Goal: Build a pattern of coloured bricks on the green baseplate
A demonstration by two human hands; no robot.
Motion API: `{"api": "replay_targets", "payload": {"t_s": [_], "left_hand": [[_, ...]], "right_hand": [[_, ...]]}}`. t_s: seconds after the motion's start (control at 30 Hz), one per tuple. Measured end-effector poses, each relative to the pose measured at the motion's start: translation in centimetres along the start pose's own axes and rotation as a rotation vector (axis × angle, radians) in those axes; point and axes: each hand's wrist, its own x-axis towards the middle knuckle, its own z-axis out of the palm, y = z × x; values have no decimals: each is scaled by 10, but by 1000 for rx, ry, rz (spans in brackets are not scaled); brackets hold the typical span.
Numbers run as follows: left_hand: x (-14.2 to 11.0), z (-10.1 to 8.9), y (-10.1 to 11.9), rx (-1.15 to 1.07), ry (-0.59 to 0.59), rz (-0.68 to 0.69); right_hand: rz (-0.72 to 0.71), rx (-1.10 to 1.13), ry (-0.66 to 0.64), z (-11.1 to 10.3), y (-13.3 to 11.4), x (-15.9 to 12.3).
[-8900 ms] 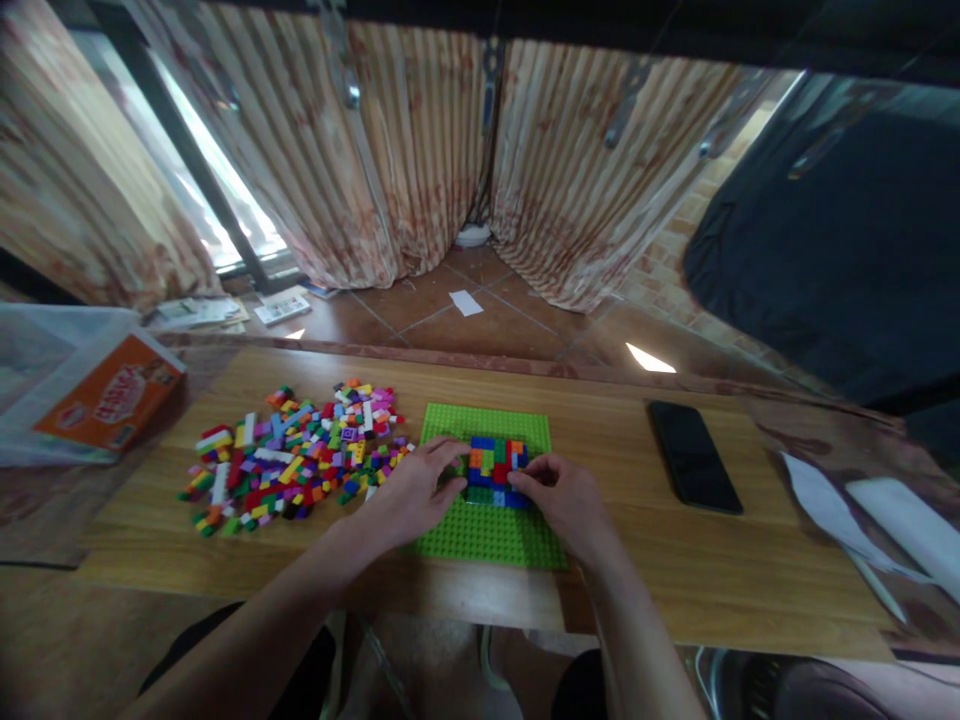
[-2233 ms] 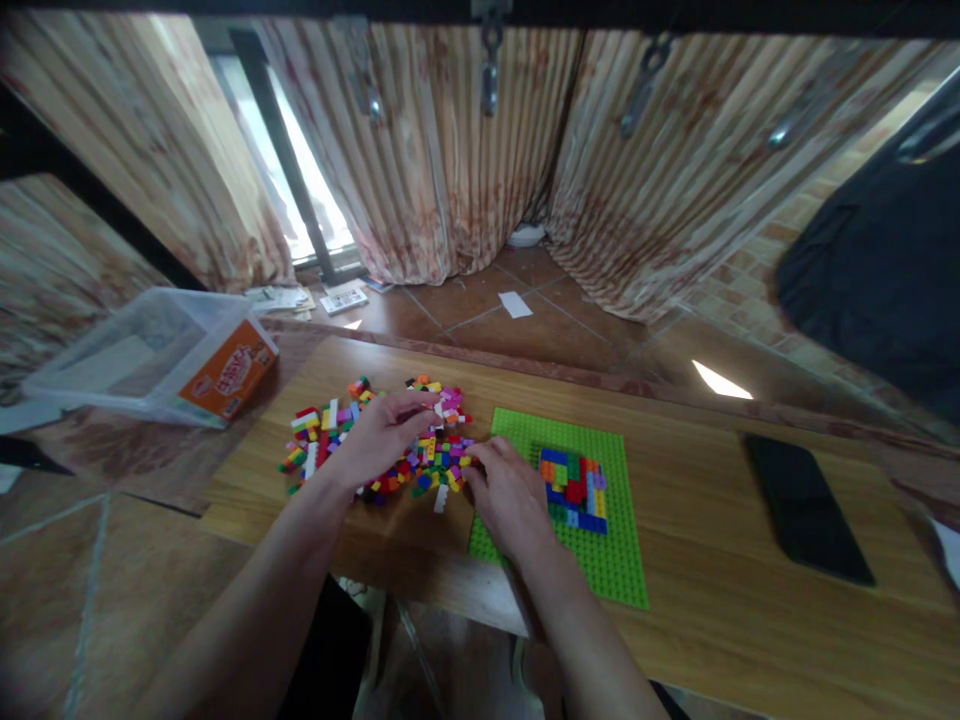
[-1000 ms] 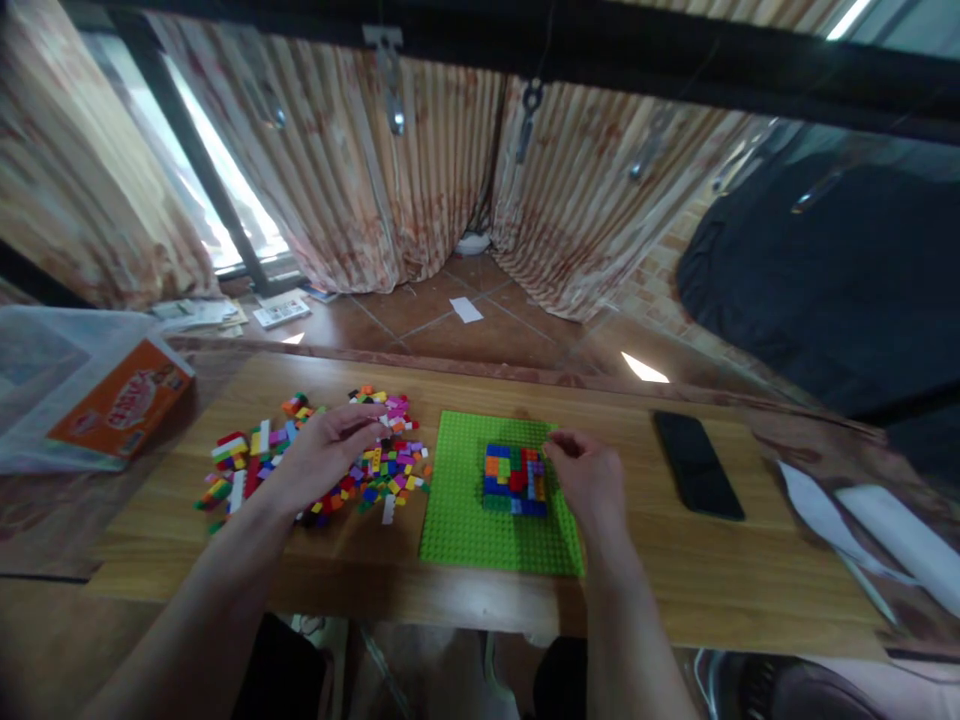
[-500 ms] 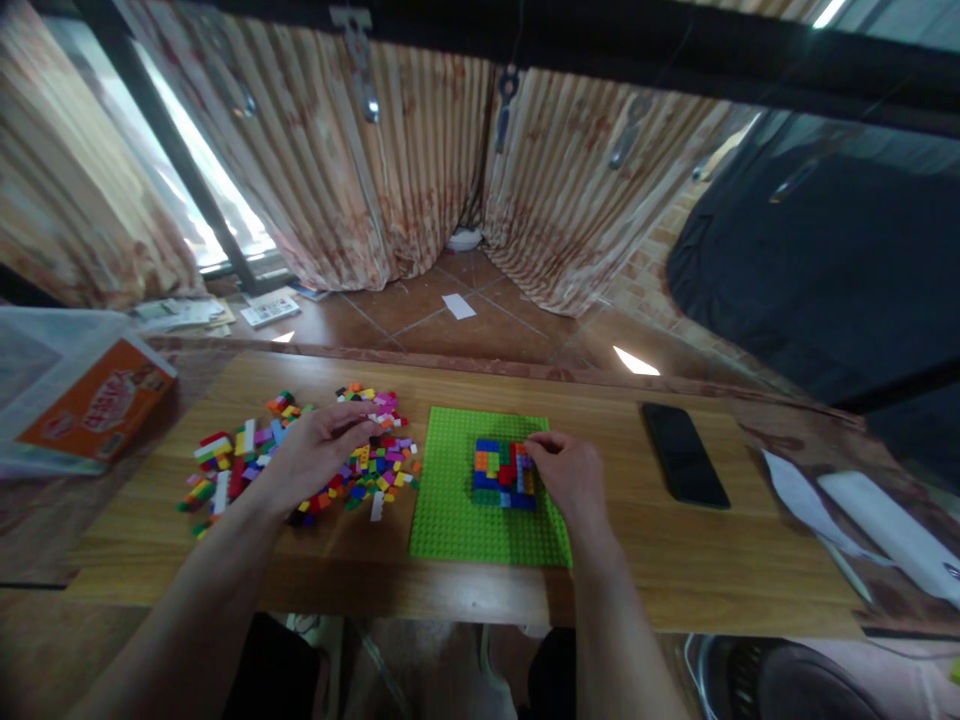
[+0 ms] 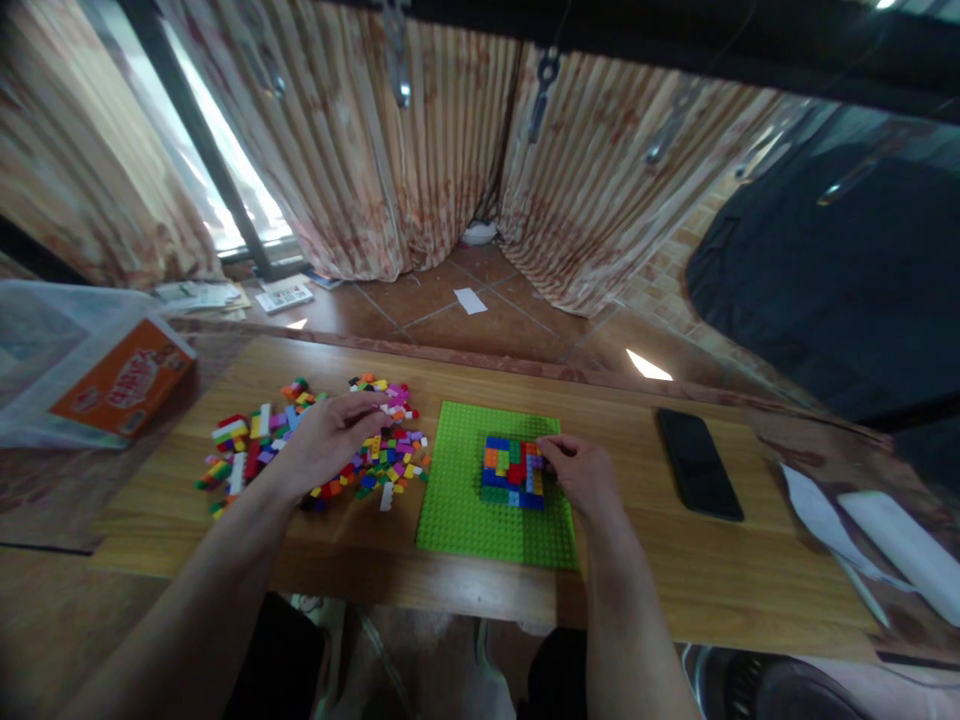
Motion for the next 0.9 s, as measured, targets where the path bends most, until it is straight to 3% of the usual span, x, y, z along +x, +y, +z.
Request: {"api": "replay_targets", "payload": {"t_s": [0.13, 0.37, 0.6, 0.77, 0.9], "left_hand": [[1, -2, 2, 71, -4, 29], [3, -1, -3, 118, -16, 107], [2, 2, -7, 111, -8, 92], [2, -1, -5, 117, -2, 59], [2, -2, -2, 174, -5, 79]], "right_hand": [[-51, -43, -15, 1, 4, -1], [-196, -243, 101, 6, 6, -9], [-157, -228, 108, -2, 6, -7], [-200, -204, 218, -10, -6, -14], [-482, -222, -60, -3, -15, -27]]}}
